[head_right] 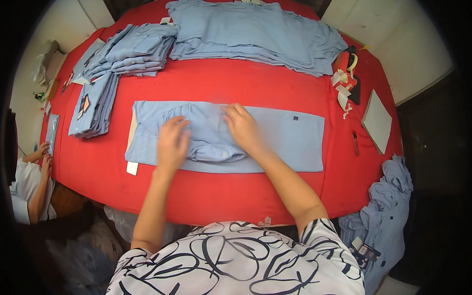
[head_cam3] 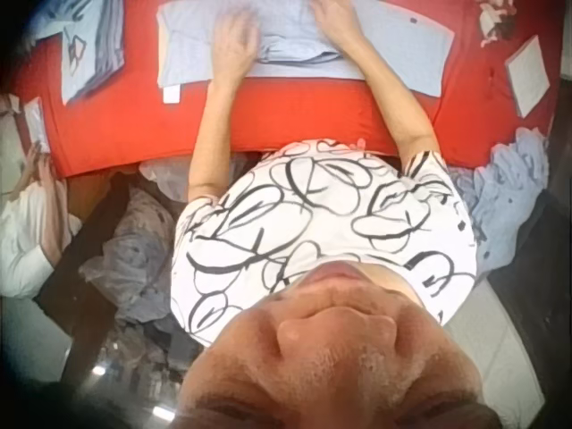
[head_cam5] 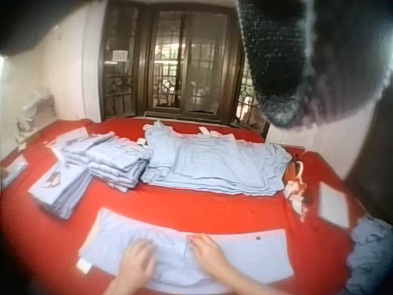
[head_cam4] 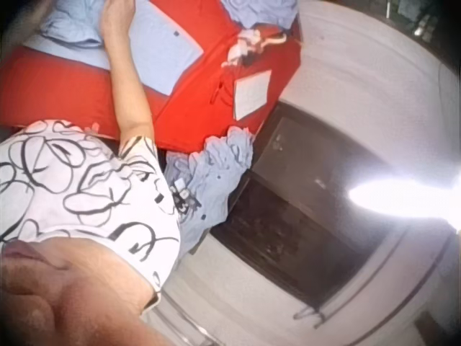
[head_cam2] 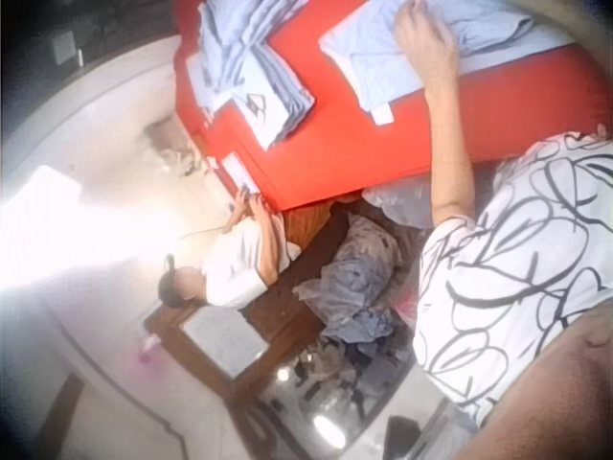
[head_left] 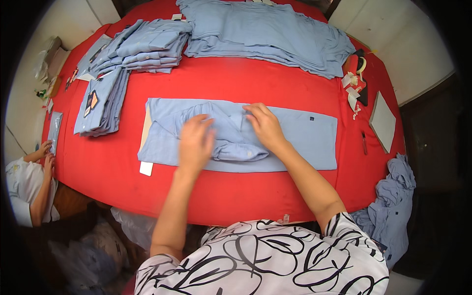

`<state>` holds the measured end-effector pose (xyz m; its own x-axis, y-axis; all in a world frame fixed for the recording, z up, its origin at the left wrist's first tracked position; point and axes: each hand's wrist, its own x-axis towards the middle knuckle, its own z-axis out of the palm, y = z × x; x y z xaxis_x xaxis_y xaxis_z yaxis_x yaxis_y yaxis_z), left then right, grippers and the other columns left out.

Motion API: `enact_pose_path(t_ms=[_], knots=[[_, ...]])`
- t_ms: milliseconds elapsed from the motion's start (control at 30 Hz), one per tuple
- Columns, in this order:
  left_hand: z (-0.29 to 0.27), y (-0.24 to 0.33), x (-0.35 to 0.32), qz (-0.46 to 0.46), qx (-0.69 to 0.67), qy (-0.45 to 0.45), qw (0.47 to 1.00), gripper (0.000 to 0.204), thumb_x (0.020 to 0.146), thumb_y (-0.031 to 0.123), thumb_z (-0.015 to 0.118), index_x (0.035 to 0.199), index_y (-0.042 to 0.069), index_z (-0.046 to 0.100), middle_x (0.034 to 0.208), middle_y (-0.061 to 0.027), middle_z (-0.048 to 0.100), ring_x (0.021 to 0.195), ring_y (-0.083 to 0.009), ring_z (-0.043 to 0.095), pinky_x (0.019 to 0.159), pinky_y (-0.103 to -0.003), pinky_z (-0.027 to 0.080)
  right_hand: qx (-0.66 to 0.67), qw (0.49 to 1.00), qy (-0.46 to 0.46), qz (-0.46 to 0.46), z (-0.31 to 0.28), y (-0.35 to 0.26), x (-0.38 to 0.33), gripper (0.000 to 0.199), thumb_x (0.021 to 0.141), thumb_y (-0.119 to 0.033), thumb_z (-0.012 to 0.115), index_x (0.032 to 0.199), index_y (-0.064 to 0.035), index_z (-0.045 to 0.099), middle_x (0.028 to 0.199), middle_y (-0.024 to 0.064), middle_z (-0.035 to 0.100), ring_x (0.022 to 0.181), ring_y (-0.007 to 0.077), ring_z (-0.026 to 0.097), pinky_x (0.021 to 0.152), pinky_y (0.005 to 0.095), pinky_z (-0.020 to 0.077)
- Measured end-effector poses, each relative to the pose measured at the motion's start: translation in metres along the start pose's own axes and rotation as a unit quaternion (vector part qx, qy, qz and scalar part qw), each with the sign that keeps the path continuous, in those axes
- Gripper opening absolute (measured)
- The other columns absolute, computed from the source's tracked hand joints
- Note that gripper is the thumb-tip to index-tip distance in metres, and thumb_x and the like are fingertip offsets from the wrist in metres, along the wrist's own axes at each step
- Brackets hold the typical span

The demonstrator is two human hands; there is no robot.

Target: The person folds blue polo shirts over a cardboard guide on a red table and stacks them.

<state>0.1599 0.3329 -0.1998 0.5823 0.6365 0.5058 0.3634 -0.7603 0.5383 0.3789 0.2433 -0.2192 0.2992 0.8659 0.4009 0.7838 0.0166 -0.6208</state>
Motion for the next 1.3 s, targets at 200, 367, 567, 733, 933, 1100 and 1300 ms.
enact_pose_path(t_ms=[200, 367, 567, 733, 933, 1100, 1300], knots=[[0.054, 0.019, -0.015, 0.009, 0.184, -0.114, 0.976, 0.068, 0.088, 0.055, 0.059, 0.143, 0.018, 0.048, 0.15, -0.0103, 0.041, 0.142, -0.0364, 0.03, 0.114, -0.059, 0.021, 0.072, 0.986, -0.038, 0.148, 0.016, 0.021, 0.032, 0.015, 0.089, -0.016, 0.063, 0.091, -0.0024, 0.067, 0.082, 0.0084, 0.064, 0.072, 0.0226, 0.063, 0.065, 0.0329, 0.0495], [0.057, 0.023, -0.012, -0.006, 0.18, -0.121, 0.976, 0.069, 0.087, 0.055, 0.06, 0.144, 0.019, 0.047, 0.151, -0.0099, 0.041, 0.142, -0.0362, 0.03, 0.114, -0.059, 0.021, 0.32, 0.899, 0.037, 0.298, -0.005, 0.046, 0.029, 0.019, 0.098, -0.02, 0.056, 0.089, -0.0046, 0.062, 0.071, -0.0016, 0.055, 0.056, 0.0063, 0.049, 0.044, 0.0247, 0.039], [0.057, 0.02, -0.008, -0.024, 0.194, -0.124, 0.973, 0.067, 0.087, 0.051, 0.063, 0.143, 0.017, 0.048, 0.149, -0.01, 0.043, 0.14, -0.0362, 0.032, 0.114, -0.058, 0.021, 0.5, 0.761, 0.328, 0.251, -0.096, 0.109, -0.02, 0.039, 0.102, -0.046, 0.047, 0.086, -0.0115, 0.058, 0.074, -0.0007, 0.053, 0.06, 0.0075, 0.048, 0.051, 0.023, 0.0393], [0.054, 0.049, -0.003, 0.005, 0.24, -0.04, 0.97, 0.051, 0.086, 0.036, 0.068, 0.13, 0.013, 0.059, 0.141, -0.0104, 0.05, 0.135, -0.0349, 0.038, 0.112, -0.057, 0.024, -0.025, 0.896, 0.211, 0.39, -0.193, 0.122, -0.107, 0.054, 0.092, -0.055, 0.057, 0.095, -0.0018, 0.064, 0.085, 0.007, 0.062, 0.073, 0.0203, 0.056, 0.067, 0.032, 0.0468], [0.072, 0.072, -0.037, 0.059, 0.12, -0.11, 0.985, 0.041, 0.085, 0.024, 0.066, 0.123, 0.008, 0.062, 0.137, -0.0099, 0.052, 0.129, -0.0338, 0.044, 0.11, -0.055, 0.029, -0.279, 0.894, 0.064, 0.344, -0.168, 0.087, -0.163, 0.047, 0.082, -0.037, 0.075, 0.104, 0.0003, 0.059, 0.1, 0.0171, 0.062, 0.092, 0.0364, 0.058, 0.08, 0.0431, 0.0476], [0.08, 0.073, -0.035, 0.059, 0.162, -0.099, 0.98, 0.049, 0.089, 0.024, 0.062, 0.134, 0.008, 0.055, 0.145, -0.0103, 0.047, 0.139, -0.033, 0.036, 0.113, -0.058, 0.023, -0.156, 0.902, 0.047, 0.399, -0.173, 0.078, -0.144, 0.037, 0.079, -0.016, 0.075, 0.106, 0.0001, 0.055, 0.098, 0.0145, 0.06, 0.097, 0.0309, 0.058, 0.083, 0.0394, 0.0476], [0.088, 0.071, -0.037, 0.038, 0.124, -0.122, 0.984, 0.046, 0.095, 0.02, 0.055, 0.137, 0.002, 0.05, 0.148, -0.0116, 0.043, 0.14, -0.0319, 0.035, 0.116, -0.054, 0.021, 0.117, 0.964, 0.154, 0.18, -0.131, 0.002, -0.086, 0.036, 0.078, -0.001, 0.069, 0.108, -0.0028, 0.05, 0.102, 0.0075, 0.053, 0.098, 0.0198, 0.053, 0.09, 0.0342, 0.0442]])
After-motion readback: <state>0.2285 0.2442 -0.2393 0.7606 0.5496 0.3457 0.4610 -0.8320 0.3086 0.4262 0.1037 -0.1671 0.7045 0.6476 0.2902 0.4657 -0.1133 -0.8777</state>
